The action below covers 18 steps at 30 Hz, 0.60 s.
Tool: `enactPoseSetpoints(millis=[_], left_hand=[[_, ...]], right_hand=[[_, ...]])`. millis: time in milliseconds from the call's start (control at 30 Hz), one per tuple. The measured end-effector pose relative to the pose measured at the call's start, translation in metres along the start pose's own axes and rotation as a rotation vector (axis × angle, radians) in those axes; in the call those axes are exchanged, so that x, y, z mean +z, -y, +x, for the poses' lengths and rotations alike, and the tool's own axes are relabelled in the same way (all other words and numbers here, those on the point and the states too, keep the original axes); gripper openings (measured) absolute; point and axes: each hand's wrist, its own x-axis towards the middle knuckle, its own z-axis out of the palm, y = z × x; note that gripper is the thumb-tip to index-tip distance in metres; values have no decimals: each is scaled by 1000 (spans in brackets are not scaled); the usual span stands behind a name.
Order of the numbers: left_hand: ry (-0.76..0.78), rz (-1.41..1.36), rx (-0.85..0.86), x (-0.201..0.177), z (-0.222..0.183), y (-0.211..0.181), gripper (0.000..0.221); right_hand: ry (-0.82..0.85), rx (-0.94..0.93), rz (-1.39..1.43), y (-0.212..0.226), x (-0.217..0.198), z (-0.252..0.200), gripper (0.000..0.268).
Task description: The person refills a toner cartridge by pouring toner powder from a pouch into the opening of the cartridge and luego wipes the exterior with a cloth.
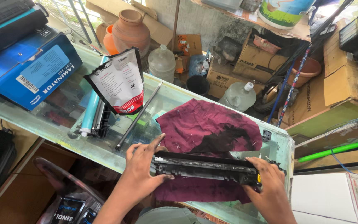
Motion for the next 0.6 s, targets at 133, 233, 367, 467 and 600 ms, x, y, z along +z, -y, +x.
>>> enactPoseSetpoints(millis=[133,233,367,467,600], left_hand=[[30,-33,-16,-1,0,1,113],[2,-75,-27,-2,0,1,115],[43,-90,-61,-5,2,4,114],[45,-90,-70,-4,1,7,113],[43,-40,-10,-2,4,13,112]], right_hand=[[65,24,-3,-1,1,1,78],[64,19,4,-2,-1,2,78],[117,42,19,0,-3,6,77],[136,49,18,2,-8,7,77],[126,28,46,7,-7,9,70]])
